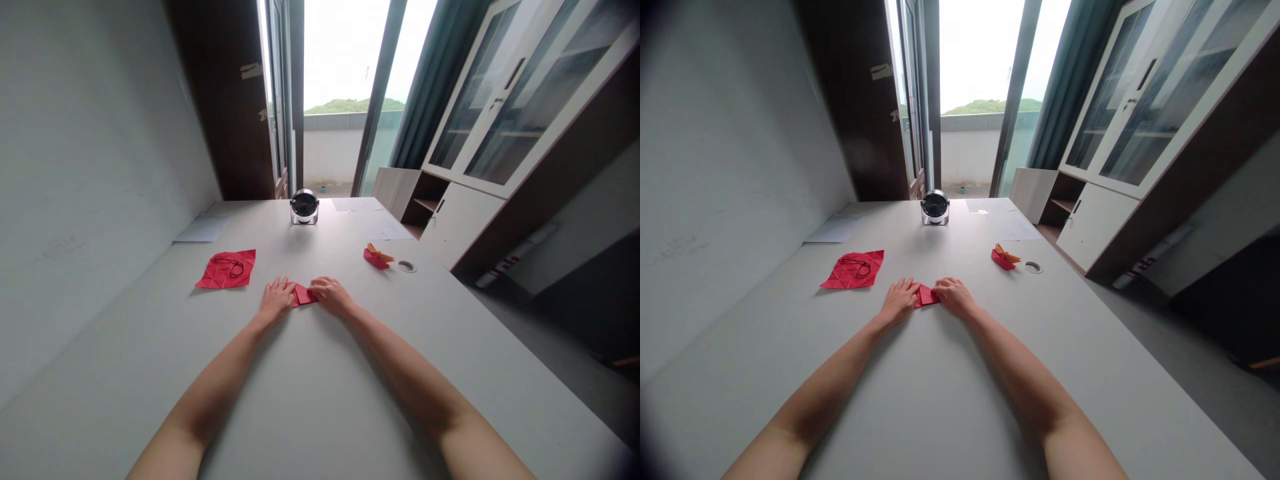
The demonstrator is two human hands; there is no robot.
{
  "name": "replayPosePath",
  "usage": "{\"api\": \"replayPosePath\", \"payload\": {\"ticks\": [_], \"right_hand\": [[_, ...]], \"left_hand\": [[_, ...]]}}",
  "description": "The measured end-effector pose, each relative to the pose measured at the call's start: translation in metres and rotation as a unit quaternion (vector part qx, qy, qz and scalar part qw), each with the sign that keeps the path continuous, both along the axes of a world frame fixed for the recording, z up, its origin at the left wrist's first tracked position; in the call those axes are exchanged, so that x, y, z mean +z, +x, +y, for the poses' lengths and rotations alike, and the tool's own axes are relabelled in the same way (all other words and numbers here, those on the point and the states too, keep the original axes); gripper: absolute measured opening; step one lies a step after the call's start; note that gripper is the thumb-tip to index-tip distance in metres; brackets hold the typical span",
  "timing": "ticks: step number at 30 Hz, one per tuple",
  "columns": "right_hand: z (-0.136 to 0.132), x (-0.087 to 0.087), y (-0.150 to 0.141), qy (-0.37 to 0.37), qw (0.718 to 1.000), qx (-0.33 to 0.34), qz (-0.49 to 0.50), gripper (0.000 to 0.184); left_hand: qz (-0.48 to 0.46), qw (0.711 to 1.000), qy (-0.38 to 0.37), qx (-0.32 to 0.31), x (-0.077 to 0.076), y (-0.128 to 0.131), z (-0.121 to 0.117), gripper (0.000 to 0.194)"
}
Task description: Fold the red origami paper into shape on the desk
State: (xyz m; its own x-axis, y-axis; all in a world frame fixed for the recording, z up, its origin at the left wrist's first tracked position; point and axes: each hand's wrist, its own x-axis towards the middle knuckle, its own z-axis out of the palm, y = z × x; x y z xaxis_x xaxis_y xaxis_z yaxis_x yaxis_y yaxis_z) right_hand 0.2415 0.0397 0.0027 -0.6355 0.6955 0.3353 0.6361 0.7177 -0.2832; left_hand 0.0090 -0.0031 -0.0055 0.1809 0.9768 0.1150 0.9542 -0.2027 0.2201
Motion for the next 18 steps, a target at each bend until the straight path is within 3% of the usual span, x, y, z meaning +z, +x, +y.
{"api": "replayPosePath", "payload": {"ticks": [18], "right_hand": [[0.0014,0.0006,0.0018,0.0,0.999,0.014,0.042,0.023]], "left_hand": [[-0.014,0.999,0.009,0.032,0.002,-0.0075,0.0036,0.048]]}}
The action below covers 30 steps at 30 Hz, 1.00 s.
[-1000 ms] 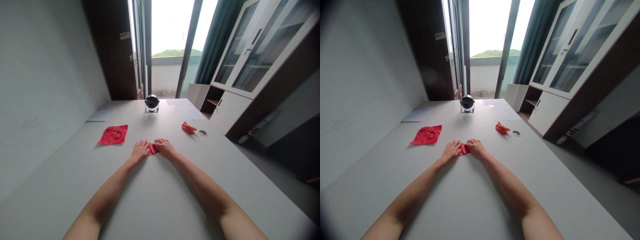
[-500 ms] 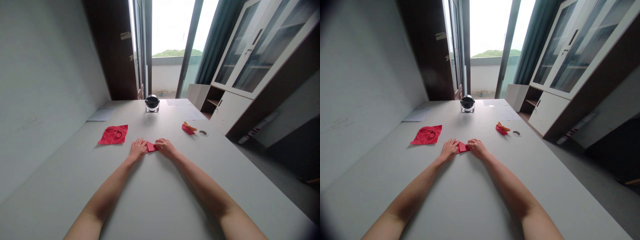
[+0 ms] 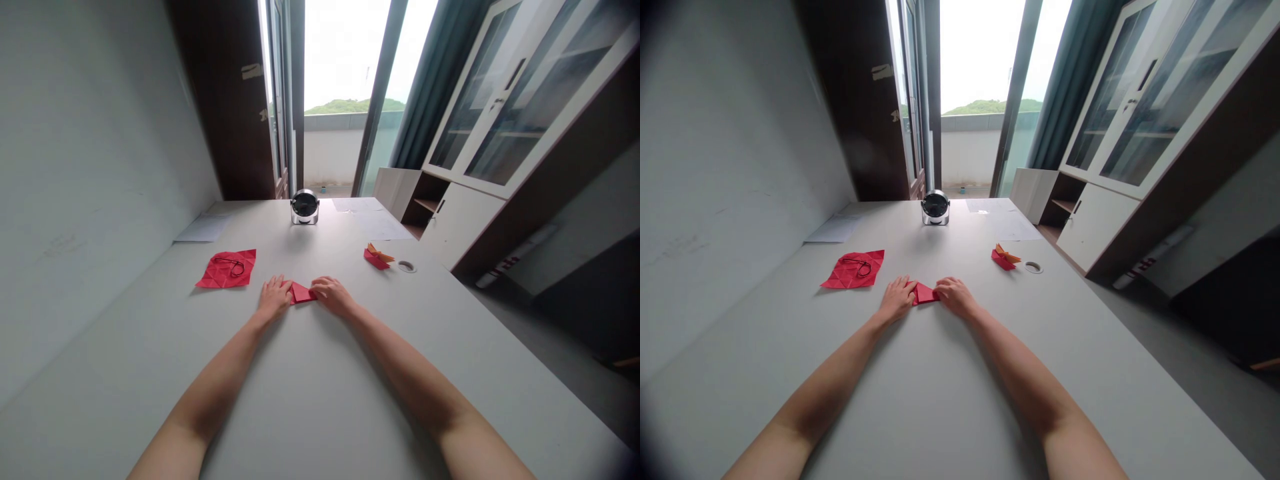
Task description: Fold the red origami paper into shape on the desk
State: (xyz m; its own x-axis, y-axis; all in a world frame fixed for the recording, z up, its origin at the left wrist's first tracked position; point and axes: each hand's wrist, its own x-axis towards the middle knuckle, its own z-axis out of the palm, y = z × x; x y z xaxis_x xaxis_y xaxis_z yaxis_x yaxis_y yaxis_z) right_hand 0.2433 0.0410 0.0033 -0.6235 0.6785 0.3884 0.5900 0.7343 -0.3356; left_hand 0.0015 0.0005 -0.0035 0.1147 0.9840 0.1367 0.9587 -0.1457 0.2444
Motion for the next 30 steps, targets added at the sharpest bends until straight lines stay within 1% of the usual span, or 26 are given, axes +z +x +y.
{"api": "replayPosePath", "payload": {"ticks": [5,9,21,30], "right_hand": [[0.0003,-0.0003,0.0011,-0.001,0.999,0.02,0.036,0.017],[0.0003,-0.0005,0.0013,-0.004,0.999,0.019,0.048,0.014],[0.0025,-0.002,0.0013,-0.01,0.999,-0.009,0.044,0.011],[0.0053,-0.0053,0.001,-0.009,0.999,-0.021,0.04,0.011]], "left_hand": [[0.006,0.999,-0.01,0.03,0.0038,0.0004,-0.0018,0.047],[0.003,0.999,-0.008,0.045,0.0038,-0.0007,-0.0019,0.047],[-0.007,0.999,0.006,0.043,-0.0041,-0.003,0.0012,0.048],[-0.007,0.999,0.0,0.043,-0.0021,-0.0026,0.0006,0.048]]}}
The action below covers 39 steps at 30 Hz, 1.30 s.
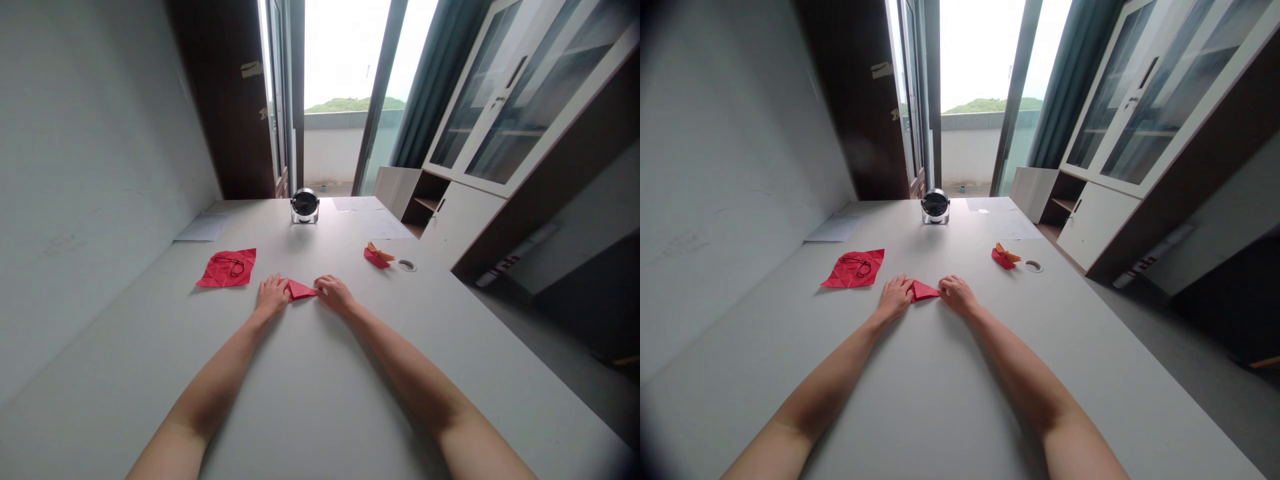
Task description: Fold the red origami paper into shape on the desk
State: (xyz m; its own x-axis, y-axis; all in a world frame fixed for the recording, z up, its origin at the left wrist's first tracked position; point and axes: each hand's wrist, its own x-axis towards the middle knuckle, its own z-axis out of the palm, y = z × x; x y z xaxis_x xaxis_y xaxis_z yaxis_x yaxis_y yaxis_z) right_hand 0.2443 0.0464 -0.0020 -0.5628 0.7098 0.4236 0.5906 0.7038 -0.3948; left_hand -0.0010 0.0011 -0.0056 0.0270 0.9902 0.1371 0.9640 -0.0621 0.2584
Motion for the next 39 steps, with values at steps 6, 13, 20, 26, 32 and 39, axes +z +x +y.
{"api": "replayPosePath", "payload": {"ticks": [6,13,20,26,32,39], "right_hand": [[0.001,-0.001,0.001,0.003,1.0,0.001,0.005,0.012],[0.001,0.0,0.001,-0.003,1.0,-0.009,0.014,0.013],[0.001,-0.001,0.001,-0.015,0.999,-0.037,0.013,0.012],[-0.002,0.006,0.0,-0.017,0.999,-0.043,-0.002,0.013],[-0.005,0.008,0.0,-0.033,0.997,-0.063,-0.003,0.012],[-0.009,0.007,-0.005,-0.027,0.996,-0.078,-0.029,0.015]], "left_hand": [[0.006,1.0,0.004,-0.004,0.0,-0.001,0.0,0.049],[0.01,1.0,0.001,-0.007,0.0,0.0,-0.002,0.049],[0.006,1.0,-0.003,-0.003,0.004,0.002,-0.005,0.047],[-0.005,1.0,0.005,-0.011,0.01,0.003,-0.008,0.044],[-0.004,1.0,0.004,-0.007,0.011,0.004,-0.008,0.044],[-0.001,1.0,0.016,-0.013,0.006,0.002,-0.006,0.043]]}}
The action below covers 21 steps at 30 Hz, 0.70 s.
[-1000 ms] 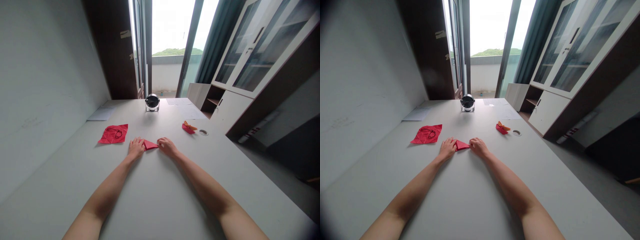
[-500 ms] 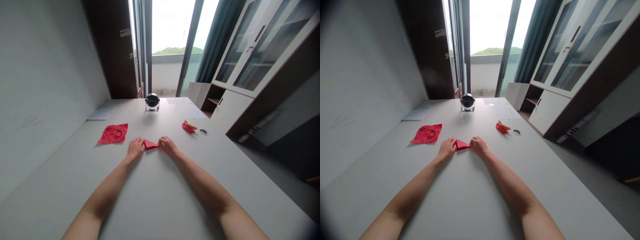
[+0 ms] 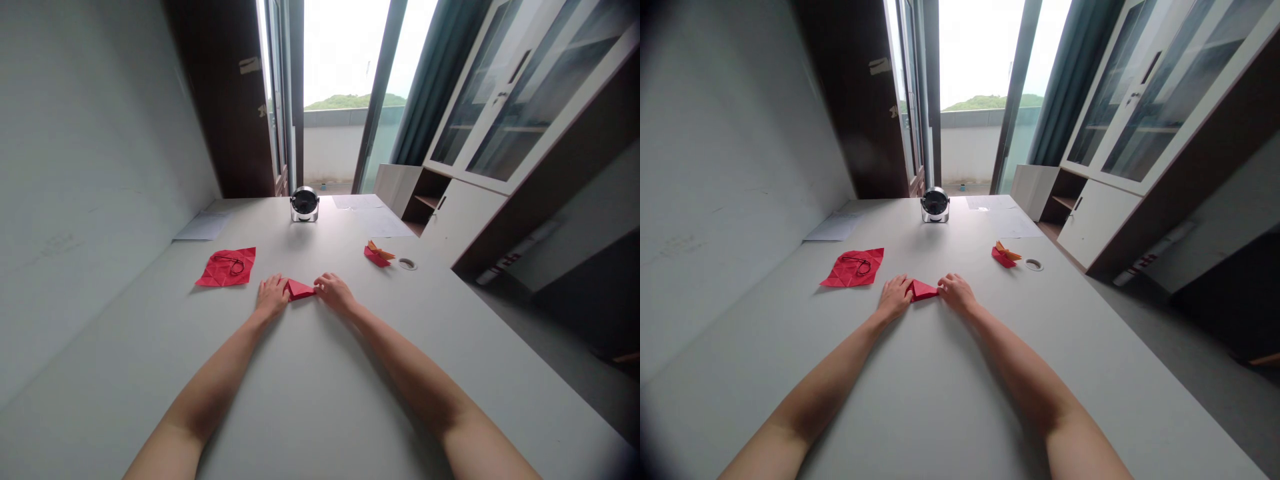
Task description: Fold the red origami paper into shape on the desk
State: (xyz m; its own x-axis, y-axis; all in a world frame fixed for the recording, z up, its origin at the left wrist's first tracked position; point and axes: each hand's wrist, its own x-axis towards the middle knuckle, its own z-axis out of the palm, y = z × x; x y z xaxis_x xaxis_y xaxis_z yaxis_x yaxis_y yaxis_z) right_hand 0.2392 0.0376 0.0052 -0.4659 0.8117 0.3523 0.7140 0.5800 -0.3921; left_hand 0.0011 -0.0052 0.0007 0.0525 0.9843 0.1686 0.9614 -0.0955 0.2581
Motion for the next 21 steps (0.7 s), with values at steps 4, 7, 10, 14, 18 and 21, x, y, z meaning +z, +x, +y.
{"api": "replayPosePath", "payload": {"ticks": [4,7,10,14,18,21], "right_hand": [[-0.0017,-0.0001,-0.0023,-0.007,1.0,-0.019,-0.016,0.024],[-0.0026,0.0012,-0.0033,-0.013,0.999,-0.026,-0.032,0.027],[-0.003,0.0033,-0.0036,-0.023,0.999,-0.022,-0.042,0.023],[-0.0023,0.0044,-0.0029,-0.033,0.998,-0.018,-0.044,0.018],[-0.0007,0.0023,-0.0023,-0.027,0.999,-0.008,-0.042,0.019],[-0.0003,0.0006,-0.0029,-0.024,0.999,0.003,-0.042,0.019]], "left_hand": [[-0.001,1.0,-0.004,0.005,0.0002,0.0002,-0.0007,0.044],[-0.003,1.0,-0.006,0.001,0.0026,0.0006,-0.002,0.044],[-0.005,1.0,-0.01,0.0,0.0043,0.0007,-0.0027,0.045],[-0.007,1.0,-0.002,-0.001,0.0033,0.0001,-0.002,0.045],[-0.003,1.0,0.006,-0.003,0.0024,-0.0005,-0.0011,0.044],[0.003,1.0,0.018,-0.005,0.0041,-0.0002,-0.0013,0.042]]}}
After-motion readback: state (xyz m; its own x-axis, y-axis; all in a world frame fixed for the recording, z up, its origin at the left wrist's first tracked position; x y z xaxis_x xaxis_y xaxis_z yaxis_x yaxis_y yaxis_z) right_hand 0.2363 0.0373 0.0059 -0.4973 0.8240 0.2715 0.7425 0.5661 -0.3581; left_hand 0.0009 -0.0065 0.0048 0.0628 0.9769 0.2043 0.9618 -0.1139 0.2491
